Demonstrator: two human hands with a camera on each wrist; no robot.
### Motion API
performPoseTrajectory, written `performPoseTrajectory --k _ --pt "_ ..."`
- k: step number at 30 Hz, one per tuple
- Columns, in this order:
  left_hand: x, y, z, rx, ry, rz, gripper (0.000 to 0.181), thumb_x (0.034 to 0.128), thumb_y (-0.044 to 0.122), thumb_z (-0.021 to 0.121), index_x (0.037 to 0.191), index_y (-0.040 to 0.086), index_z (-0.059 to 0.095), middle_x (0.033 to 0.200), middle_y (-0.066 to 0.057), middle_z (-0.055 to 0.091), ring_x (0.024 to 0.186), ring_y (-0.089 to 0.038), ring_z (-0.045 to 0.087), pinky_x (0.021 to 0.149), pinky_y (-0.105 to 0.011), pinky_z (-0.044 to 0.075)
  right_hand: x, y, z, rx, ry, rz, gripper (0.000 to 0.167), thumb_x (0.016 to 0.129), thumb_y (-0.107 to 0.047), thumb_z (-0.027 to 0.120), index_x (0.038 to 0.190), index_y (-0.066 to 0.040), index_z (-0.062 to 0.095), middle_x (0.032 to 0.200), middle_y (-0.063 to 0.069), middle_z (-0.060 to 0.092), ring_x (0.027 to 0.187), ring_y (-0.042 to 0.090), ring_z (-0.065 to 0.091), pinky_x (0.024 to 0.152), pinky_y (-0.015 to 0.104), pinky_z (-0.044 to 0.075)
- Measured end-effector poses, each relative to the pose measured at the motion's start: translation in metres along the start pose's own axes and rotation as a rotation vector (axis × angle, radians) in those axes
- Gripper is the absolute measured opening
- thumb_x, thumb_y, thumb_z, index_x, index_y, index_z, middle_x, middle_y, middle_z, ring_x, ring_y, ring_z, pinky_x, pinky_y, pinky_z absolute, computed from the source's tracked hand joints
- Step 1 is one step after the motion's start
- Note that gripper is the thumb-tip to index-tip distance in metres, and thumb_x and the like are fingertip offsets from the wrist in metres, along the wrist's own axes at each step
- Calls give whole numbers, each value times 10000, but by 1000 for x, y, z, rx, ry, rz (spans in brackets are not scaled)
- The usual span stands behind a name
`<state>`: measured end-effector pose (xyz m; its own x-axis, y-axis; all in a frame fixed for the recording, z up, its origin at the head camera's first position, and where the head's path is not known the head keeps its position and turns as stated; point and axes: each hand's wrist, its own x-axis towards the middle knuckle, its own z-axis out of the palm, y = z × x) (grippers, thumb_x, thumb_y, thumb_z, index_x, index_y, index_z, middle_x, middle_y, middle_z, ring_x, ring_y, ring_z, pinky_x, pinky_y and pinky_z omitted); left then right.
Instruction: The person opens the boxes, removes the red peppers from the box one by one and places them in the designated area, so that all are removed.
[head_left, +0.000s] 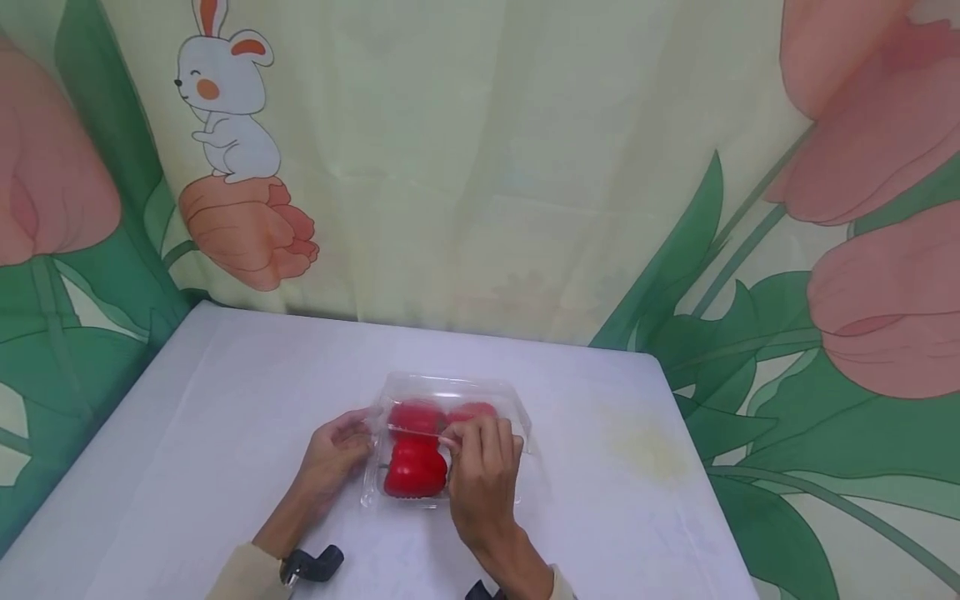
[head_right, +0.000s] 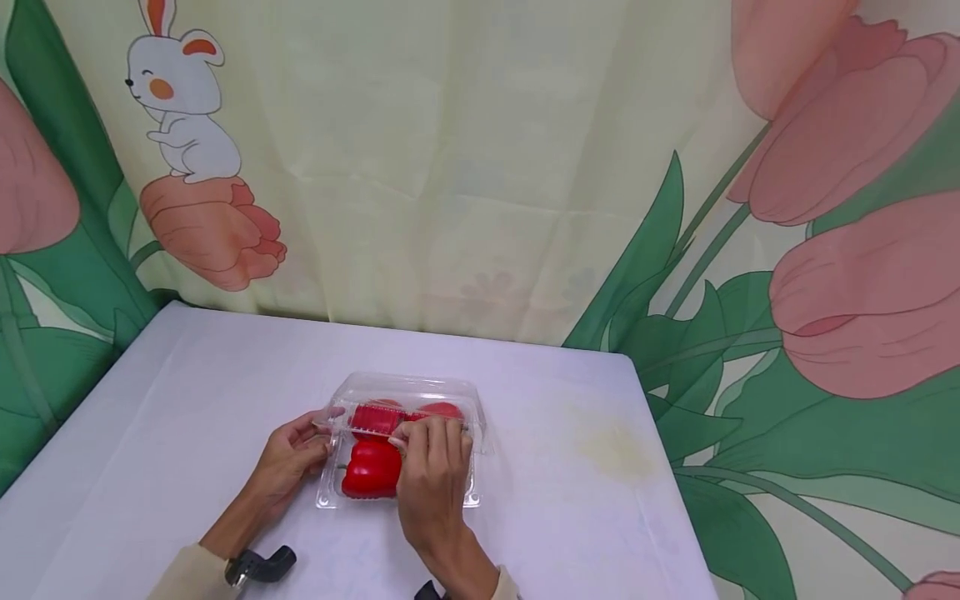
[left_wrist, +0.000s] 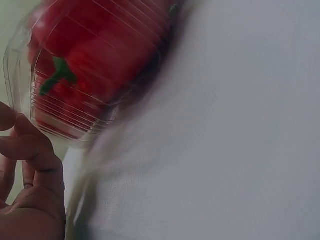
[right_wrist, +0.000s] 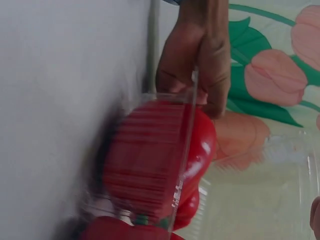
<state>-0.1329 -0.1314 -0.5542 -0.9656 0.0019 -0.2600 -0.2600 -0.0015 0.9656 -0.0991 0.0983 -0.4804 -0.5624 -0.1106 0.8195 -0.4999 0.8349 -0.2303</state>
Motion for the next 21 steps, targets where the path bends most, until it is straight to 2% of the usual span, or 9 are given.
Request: performPoseTrajectory --k 5,12,21 --pt "-1 0 0 -15 -2 -19 577 972 126 740 1508 149 527 1405 -139 636 1210 -257 697 921 -245 610 12 5 -1 -31 32 -59 215 986 -307 759 992 -93 743 949 56 692 817 158 603 661 245 377" --pt "-1 -1 0 -14 -6 -2 546 964 94 722 1481 166 561 1363 -149 637 1141 -265 698 885 -249 615 29 18 -2 -41 75 -94 240 849 -239 891 992 -88 771 948 83 706 794 181 599 642 275 409" --pt "-1 -2 -1 20 -12 37 551 946 144 762 1466 211 592 1351 -123 653 1177 -270 705 897 -247 616 54 38 1 -47 97 -133 174 867 -204 874 1006 -129 803 978 79 758 842 223 647 663 329 450"
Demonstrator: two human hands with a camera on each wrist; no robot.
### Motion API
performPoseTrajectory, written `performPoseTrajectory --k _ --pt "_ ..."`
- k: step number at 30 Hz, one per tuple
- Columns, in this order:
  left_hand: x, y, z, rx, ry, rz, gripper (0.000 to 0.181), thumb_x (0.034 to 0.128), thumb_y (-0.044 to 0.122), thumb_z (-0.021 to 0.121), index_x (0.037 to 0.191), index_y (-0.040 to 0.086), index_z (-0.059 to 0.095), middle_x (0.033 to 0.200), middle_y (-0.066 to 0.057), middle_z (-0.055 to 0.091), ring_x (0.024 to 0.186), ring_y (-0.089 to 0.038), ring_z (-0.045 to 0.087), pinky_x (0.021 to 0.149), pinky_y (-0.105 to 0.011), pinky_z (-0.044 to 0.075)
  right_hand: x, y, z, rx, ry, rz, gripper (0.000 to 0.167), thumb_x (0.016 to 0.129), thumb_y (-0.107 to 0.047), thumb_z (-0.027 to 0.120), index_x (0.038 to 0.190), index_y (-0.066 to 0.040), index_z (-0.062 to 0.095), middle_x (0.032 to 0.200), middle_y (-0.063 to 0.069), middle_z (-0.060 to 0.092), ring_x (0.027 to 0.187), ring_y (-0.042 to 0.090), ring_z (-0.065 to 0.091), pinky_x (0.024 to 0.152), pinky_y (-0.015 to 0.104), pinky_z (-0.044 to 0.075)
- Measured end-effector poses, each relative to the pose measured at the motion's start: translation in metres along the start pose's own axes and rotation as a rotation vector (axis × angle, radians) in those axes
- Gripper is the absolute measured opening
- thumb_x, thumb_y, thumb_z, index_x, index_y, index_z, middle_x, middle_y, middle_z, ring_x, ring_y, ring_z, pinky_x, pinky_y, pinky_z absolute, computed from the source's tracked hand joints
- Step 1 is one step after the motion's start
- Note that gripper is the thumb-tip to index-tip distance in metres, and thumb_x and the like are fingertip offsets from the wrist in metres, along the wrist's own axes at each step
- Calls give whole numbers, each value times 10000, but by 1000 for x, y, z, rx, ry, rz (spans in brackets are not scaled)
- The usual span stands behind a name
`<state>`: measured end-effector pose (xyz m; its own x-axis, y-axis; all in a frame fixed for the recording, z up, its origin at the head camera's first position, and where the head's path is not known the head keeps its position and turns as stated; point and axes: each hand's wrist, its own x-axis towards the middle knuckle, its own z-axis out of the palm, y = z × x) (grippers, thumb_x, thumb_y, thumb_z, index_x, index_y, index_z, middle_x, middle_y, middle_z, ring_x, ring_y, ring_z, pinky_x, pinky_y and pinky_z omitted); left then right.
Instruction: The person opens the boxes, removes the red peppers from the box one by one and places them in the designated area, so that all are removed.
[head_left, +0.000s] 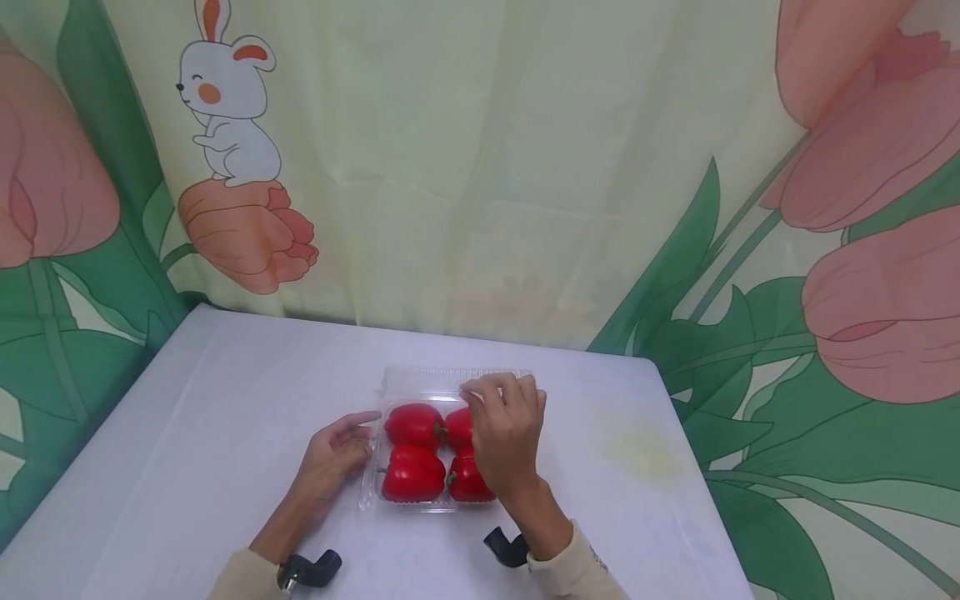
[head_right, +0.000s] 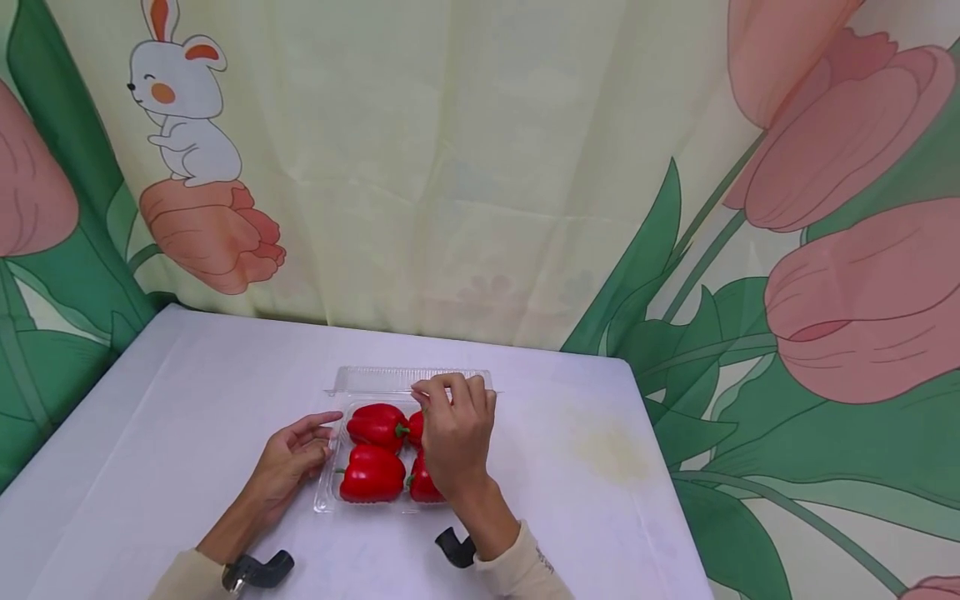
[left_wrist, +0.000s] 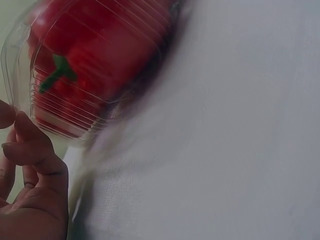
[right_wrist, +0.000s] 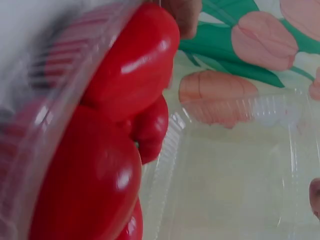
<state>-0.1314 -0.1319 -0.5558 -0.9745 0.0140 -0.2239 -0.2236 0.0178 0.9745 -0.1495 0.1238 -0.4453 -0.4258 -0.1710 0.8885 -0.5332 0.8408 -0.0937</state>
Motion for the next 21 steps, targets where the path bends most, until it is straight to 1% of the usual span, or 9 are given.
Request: performPoseTrajectory --k 4,9,15,21 --pt "0 1 0 -2 -4 -3 557 941 145 770 1465 210 594 1351 -117 660 1194 -265 701 910 -241 613 5 10 1 -11 8 9 183 866 -200 879 1012 -117 806 993 82 766 864 237 658 682 351 480" --pt "0 4 -2 -8 -12 -10 555 945 127 761 1470 193 594 1348 -136 652 1209 -265 681 914 -240 612 9 24 1 -2 22 57 213 862 -196 887 1029 -101 796 1011 92 765 866 243 643 720 368 485" --pt "1 7 -2 -4 -11 -12 556 943 105 747 1471 185 594 1340 -148 656 1202 -258 681 920 -235 609 15 43 0 -11 38 90 181 921 -221 836 1031 -88 782 1001 111 764 868 267 626 744 402 482" --pt "2 6 -1 -12 -8 -23 563 939 110 753 1473 186 595 1348 -143 658 1208 -254 685 930 -236 608 20 63 0 3 33 125 204 908 -204 848 1056 -81 780 1019 120 764 957 303 630 803 456 469"
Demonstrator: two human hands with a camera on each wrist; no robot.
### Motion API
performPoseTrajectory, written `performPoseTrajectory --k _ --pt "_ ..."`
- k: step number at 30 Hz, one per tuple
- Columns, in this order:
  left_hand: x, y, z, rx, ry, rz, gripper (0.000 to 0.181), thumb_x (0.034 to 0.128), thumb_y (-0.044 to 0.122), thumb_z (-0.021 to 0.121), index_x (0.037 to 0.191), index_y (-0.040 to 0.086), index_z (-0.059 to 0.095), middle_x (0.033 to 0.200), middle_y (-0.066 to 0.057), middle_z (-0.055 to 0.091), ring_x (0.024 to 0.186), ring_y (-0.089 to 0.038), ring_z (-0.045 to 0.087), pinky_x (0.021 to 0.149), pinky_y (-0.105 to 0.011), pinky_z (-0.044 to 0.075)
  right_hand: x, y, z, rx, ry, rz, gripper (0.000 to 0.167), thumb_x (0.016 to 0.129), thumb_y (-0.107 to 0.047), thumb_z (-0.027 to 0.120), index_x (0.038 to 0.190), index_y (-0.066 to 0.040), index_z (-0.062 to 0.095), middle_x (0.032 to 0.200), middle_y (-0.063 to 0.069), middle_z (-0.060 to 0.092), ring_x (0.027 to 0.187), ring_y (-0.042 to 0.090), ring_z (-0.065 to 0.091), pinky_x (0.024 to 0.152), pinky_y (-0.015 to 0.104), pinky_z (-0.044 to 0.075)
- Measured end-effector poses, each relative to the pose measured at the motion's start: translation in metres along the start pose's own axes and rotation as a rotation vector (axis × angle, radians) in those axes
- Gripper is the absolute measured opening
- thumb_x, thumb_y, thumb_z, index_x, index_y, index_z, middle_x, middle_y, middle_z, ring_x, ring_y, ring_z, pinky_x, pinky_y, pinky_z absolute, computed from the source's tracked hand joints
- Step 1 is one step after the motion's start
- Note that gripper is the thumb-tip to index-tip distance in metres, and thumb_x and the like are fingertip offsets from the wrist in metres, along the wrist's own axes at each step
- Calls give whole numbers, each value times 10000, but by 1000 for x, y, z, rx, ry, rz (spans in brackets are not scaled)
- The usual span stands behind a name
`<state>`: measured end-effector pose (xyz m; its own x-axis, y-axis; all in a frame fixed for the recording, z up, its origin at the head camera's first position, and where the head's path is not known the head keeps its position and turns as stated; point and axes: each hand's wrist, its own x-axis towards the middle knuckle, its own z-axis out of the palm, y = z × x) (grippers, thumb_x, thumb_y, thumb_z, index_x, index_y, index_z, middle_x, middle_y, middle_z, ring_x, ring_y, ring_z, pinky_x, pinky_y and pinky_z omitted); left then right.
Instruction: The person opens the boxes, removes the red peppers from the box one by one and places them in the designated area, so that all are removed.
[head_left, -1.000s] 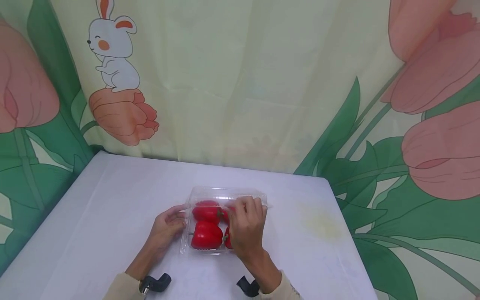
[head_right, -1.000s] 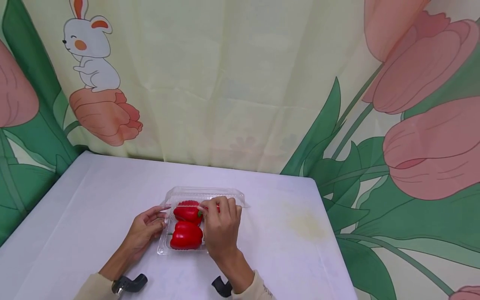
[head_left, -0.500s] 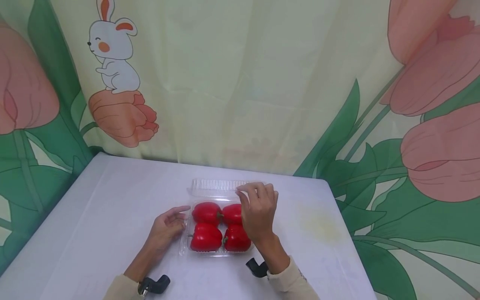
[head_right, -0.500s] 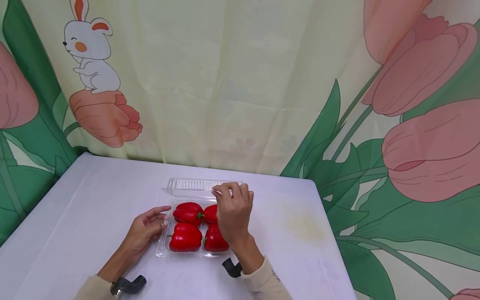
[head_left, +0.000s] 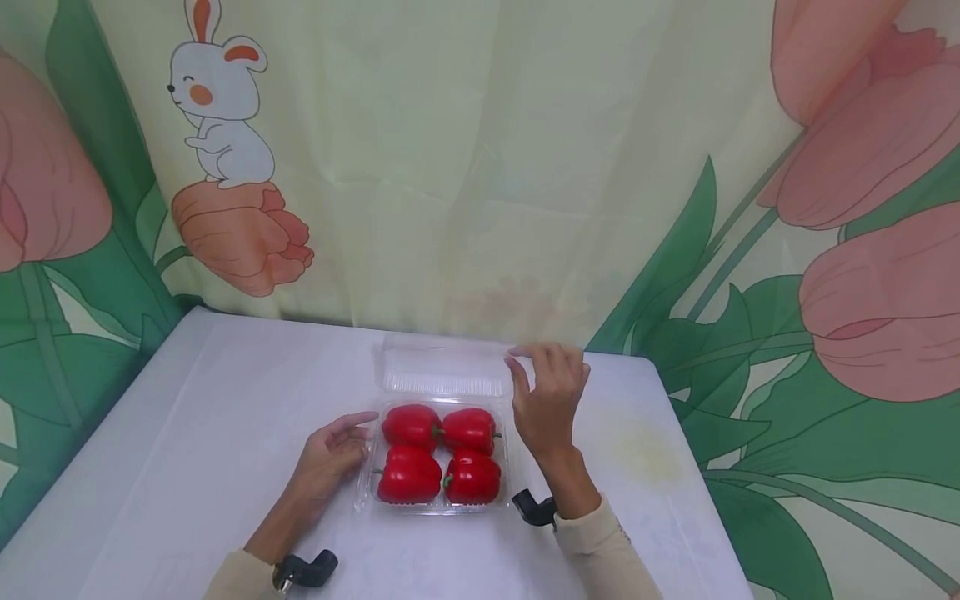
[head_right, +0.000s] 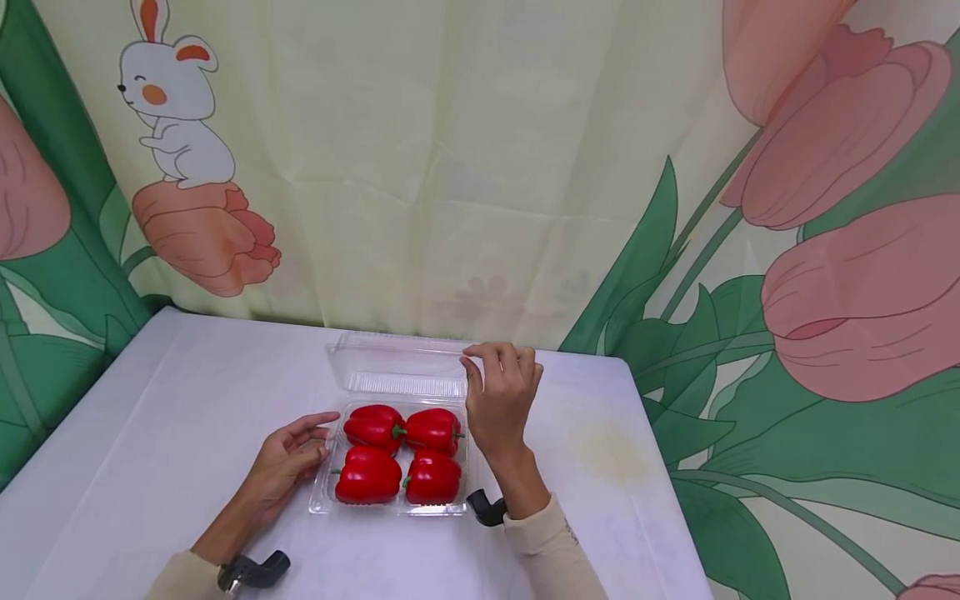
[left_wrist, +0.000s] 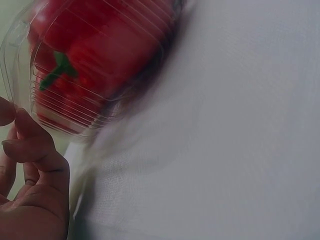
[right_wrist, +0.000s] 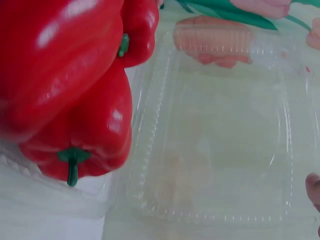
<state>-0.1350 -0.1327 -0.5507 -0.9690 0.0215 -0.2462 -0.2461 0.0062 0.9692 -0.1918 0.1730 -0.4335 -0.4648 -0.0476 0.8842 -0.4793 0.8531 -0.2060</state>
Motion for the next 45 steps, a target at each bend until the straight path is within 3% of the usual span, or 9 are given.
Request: performPoseTrajectory --k 6,11,21,30,37,45 --pt "1 -2 0 -8 4 0 569 933 130 770 1472 190 596 1350 -141 656 1197 -255 688 912 -248 615 5 15 5 20 -6 56 209 879 -143 871 1062 -92 785 1033 116 755 980 308 611 832 479 444" --pt "3 -3 0 -18 6 -4 569 938 125 767 1476 197 595 1349 -142 643 1174 -254 682 892 -249 617 7 26 10 49 -30 118 188 946 -213 812 1086 -94 773 1071 111 743 1019 313 602 879 497 441" --pt "4 -6 -1 -15 -2 7 546 952 110 737 1474 193 601 1335 -150 635 1145 -246 682 880 -253 620 8 38 20 167 -109 304 205 979 -255 771 1103 -100 718 1091 84 706 1095 277 579 993 511 412" --pt "5 -6 -1 -7 1 37 540 944 103 744 1462 179 610 1290 -169 645 1069 -244 703 845 -254 625 12 42 35 289 -202 492 98 981 -177 747 1041 -130 686 1019 49 683 1068 240 588 961 454 483" --pt "5 -8 -1 -8 6 33 534 943 101 747 1454 181 614 1278 -166 648 1050 -232 704 827 -249 623 9 45 39 322 -267 541 107 962 -188 759 1023 -143 684 1025 46 668 1063 259 591 953 460 520" --pt "5 -7 0 -10 14 24 535 942 108 753 1452 183 614 1280 -156 653 1051 -225 700 816 -246 620 -7 55 49 304 -375 599 130 958 -187 772 1028 -190 663 1048 21 649 1055 201 572 946 489 574"
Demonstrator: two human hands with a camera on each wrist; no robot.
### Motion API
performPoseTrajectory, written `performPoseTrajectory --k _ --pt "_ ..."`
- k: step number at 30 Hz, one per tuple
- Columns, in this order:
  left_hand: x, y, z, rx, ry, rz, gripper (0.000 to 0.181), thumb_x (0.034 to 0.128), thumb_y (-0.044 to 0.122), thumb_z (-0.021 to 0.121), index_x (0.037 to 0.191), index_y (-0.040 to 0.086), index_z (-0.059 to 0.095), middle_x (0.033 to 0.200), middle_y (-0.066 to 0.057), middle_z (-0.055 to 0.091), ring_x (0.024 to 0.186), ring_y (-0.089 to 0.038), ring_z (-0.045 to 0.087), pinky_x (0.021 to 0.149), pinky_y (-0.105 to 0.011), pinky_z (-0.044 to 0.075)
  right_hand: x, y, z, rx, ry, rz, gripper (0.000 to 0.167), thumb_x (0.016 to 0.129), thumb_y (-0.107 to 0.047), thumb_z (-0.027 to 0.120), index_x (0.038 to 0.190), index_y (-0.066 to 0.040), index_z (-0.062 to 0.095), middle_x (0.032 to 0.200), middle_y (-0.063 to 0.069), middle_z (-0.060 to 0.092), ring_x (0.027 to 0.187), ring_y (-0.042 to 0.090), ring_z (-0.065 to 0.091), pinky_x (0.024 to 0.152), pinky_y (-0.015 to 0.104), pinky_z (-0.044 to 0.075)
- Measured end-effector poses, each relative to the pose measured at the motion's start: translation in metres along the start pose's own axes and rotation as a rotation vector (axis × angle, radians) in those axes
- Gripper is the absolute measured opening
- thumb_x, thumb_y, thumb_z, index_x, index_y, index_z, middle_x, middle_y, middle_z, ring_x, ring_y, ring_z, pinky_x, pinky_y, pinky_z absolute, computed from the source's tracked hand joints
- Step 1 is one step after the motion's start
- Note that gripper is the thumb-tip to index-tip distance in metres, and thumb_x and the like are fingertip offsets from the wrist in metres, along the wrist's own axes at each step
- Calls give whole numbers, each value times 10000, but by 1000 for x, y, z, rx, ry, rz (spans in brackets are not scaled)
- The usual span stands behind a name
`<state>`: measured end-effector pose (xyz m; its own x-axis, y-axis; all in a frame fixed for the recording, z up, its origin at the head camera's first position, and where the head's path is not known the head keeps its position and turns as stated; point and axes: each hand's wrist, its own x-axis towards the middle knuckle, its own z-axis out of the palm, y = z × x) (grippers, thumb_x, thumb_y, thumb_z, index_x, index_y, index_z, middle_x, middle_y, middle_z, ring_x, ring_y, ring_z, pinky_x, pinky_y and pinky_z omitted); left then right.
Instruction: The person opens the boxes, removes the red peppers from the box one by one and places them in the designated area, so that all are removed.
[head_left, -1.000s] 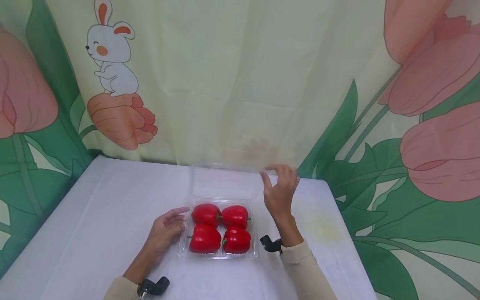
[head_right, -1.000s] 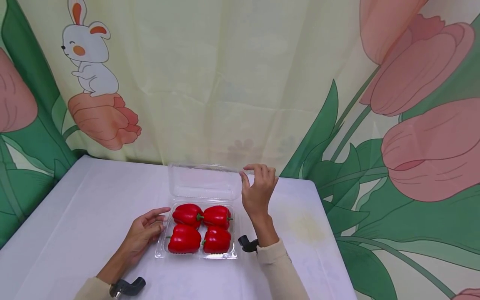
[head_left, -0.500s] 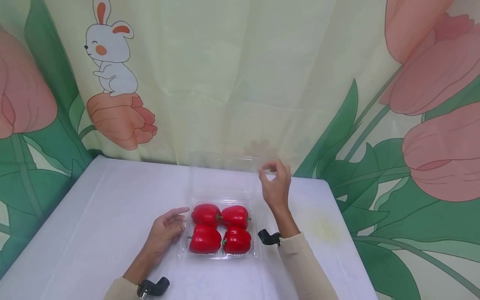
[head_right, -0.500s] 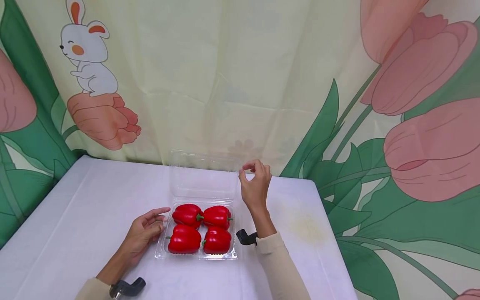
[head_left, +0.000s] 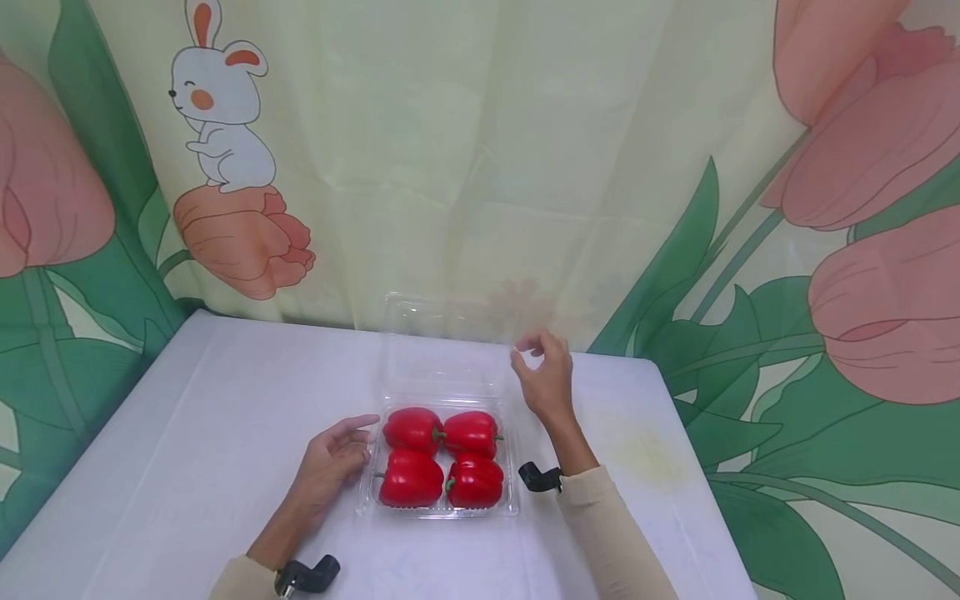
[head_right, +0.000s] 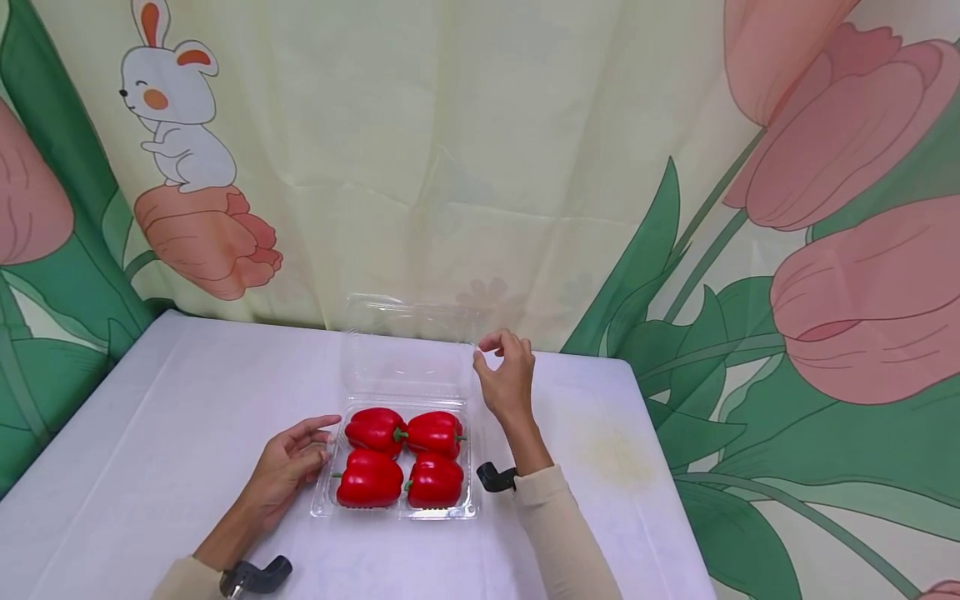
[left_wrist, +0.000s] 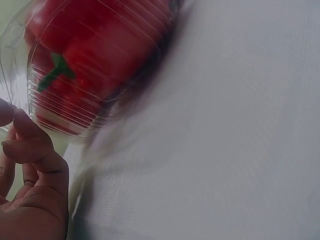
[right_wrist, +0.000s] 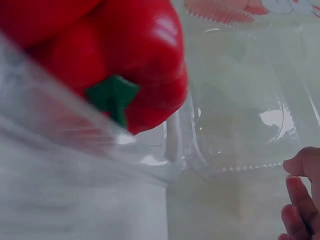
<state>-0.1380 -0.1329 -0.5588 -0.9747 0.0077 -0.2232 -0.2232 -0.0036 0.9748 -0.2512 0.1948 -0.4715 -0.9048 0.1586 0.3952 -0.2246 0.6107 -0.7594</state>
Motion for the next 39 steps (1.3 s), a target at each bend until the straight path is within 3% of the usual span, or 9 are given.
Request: performPoseTrajectory --k 6,16,28,39 --pt "-1 -1 1 -3 3 0 533 937 109 760 1445 183 617 1275 -155 653 1054 -229 699 820 -250 621 -3 15 5 -40 -86 47 152 946 -152 778 1055 -158 672 1074 61 695 1047 233 592 915 419 558" --pt "-2 0 0 -4 -5 6 538 929 111 752 1443 194 617 1296 -160 651 1096 -263 697 866 -257 627 -12 27 12 -116 -194 125 182 962 -173 762 1119 -166 668 1104 70 690 1033 230 594 878 423 602" --pt "-2 -1 0 -20 -9 3 532 934 111 751 1443 193 621 1287 -157 644 1073 -244 697 843 -252 623 -17 35 17 -153 -269 187 137 971 -155 758 1100 -157 713 1109 75 745 999 241 653 871 408 638" --pt "-2 0 1 -33 -17 -9 542 937 123 761 1451 201 609 1292 -156 640 1035 -245 695 812 -248 617 -20 38 17 -138 -279 197 121 984 -182 741 1100 -152 726 1126 71 752 972 231 664 859 408 646"
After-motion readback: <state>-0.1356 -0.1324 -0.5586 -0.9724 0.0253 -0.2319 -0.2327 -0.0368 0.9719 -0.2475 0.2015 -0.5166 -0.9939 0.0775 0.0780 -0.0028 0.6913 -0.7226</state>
